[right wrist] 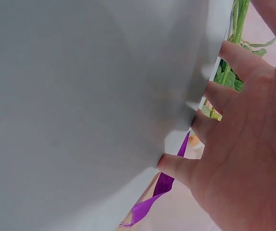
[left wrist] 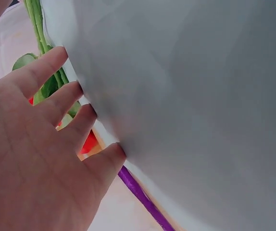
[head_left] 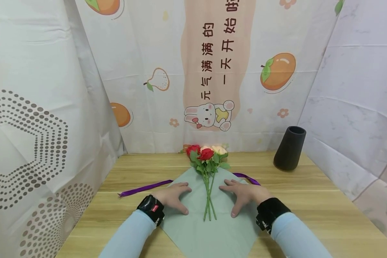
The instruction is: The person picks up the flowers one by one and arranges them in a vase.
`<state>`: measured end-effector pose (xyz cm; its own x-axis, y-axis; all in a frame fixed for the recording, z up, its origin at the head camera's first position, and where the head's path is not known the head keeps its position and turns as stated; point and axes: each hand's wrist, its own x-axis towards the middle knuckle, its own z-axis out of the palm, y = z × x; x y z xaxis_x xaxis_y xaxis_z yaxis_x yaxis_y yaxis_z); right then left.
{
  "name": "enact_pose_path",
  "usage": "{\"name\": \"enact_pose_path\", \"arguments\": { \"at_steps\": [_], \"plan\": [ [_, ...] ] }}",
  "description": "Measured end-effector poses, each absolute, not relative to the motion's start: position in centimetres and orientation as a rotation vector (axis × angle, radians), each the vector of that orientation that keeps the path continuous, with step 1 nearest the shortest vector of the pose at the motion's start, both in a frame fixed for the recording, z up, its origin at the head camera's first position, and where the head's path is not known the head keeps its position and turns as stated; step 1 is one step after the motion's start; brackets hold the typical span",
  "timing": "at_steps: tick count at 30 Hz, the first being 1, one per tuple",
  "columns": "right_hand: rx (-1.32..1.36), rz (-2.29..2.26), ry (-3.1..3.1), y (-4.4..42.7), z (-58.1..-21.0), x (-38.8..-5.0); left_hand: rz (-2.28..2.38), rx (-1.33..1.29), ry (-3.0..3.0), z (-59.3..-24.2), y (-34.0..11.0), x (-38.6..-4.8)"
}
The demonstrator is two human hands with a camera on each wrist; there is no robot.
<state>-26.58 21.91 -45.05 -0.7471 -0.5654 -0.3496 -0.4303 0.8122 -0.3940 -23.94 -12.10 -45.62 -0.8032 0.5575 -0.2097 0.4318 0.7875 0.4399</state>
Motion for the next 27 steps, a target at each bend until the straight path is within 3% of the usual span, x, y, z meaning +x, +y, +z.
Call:
{"name": "enact_pose_path", "arguments": {
  "at_steps": [18,27],
  "plan": [
    [-0.750,-0.499,2.564,21.9,-44.6,-26.7,0.381,0.704,2.701,-44.4,-11.7,-24.2],
    [-1.043,-0.656,2.666,22.9,-43.3,-26.6,0.523,0.690,2.724,-42.8,-12.2,-24.0]
  ]
}}
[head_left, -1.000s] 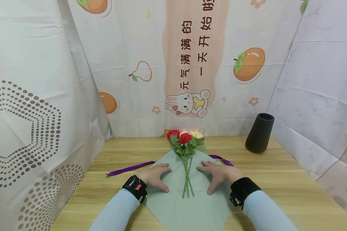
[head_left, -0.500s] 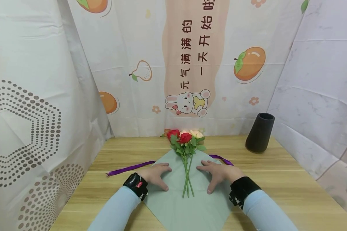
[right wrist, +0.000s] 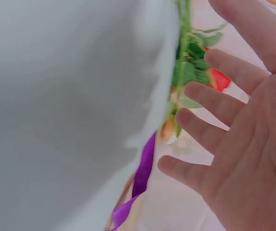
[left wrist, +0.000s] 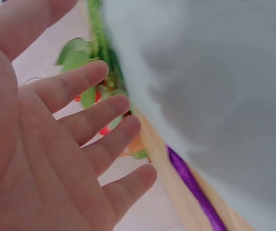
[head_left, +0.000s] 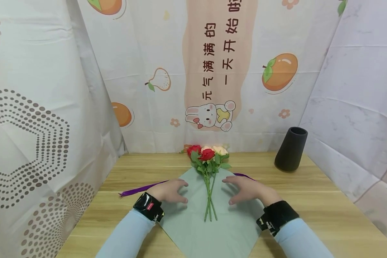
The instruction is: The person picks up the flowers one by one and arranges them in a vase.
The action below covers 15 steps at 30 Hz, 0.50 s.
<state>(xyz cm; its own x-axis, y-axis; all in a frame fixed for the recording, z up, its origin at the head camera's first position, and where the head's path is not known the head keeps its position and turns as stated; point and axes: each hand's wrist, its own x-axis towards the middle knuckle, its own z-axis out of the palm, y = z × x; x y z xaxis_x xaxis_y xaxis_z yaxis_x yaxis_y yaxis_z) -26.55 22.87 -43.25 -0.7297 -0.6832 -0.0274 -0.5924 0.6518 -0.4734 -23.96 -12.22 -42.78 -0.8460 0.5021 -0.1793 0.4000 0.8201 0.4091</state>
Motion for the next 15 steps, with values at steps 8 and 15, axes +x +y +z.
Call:
{"name": "enact_pose_path", "arguments": {
  "at_steps": [8,15],
  "plan": [
    [-1.130,-0.909,2.676,23.0,-42.0,-26.5,0.740,0.760,2.735,-41.0,-12.1,-23.6],
    [-1.175,-1.048,2.763,23.0,-41.1,-26.1,0.850,0.807,2.806,-40.2,-12.0,-23.1]
  ]
}}
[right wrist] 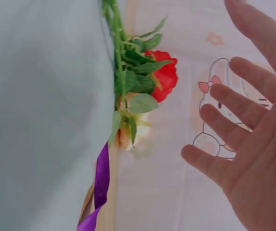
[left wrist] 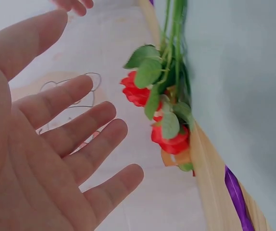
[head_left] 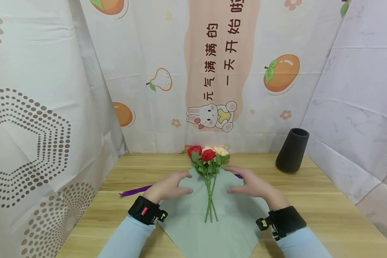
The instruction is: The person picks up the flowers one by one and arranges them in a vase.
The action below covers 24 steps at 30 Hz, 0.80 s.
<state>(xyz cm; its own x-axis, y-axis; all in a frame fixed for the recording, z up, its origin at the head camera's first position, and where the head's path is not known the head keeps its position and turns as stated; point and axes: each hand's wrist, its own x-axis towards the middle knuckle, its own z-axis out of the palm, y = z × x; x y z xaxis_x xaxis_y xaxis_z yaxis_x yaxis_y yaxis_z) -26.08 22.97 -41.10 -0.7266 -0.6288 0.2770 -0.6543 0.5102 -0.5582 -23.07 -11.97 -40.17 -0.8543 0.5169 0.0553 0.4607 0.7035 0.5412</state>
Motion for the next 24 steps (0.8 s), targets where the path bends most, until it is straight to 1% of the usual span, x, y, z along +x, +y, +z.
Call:
{"name": "enact_pose_path", "arguments": {
  "at_steps": [11,24],
  "plan": [
    [0.947,1.192,-2.511,23.9,-40.4,-25.3,1.119,0.819,2.862,-40.3,-11.2,-22.2],
    [0.725,1.280,-2.260,25.6,-40.3,-25.5,1.397,0.918,2.811,-41.2,-9.4,-22.1]
  ]
}}
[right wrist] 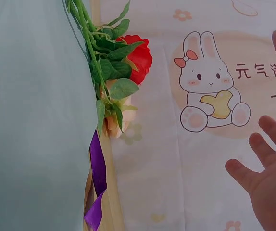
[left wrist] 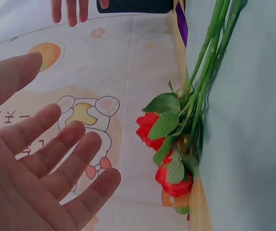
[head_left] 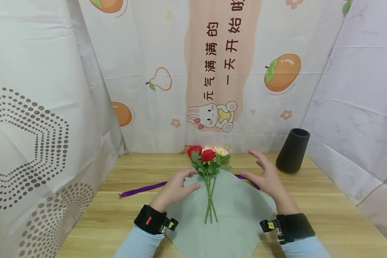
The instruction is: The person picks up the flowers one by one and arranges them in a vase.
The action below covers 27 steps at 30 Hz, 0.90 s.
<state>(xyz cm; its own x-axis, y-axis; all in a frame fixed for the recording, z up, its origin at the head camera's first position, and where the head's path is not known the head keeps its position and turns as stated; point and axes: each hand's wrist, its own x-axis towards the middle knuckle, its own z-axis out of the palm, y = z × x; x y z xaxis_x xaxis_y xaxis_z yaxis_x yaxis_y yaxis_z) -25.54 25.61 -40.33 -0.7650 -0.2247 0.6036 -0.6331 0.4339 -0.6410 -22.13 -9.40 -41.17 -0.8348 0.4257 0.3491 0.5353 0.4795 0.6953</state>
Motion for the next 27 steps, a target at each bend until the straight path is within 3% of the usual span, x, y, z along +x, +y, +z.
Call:
{"name": "enact_pose_path", "arguments": {
  "at_steps": [27],
  "plan": [
    [-0.101,1.335,-2.073,32.1,-43.4,-29.5,-1.473,-0.700,-2.584,-42.7,-5.9,-22.2]
  ]
}}
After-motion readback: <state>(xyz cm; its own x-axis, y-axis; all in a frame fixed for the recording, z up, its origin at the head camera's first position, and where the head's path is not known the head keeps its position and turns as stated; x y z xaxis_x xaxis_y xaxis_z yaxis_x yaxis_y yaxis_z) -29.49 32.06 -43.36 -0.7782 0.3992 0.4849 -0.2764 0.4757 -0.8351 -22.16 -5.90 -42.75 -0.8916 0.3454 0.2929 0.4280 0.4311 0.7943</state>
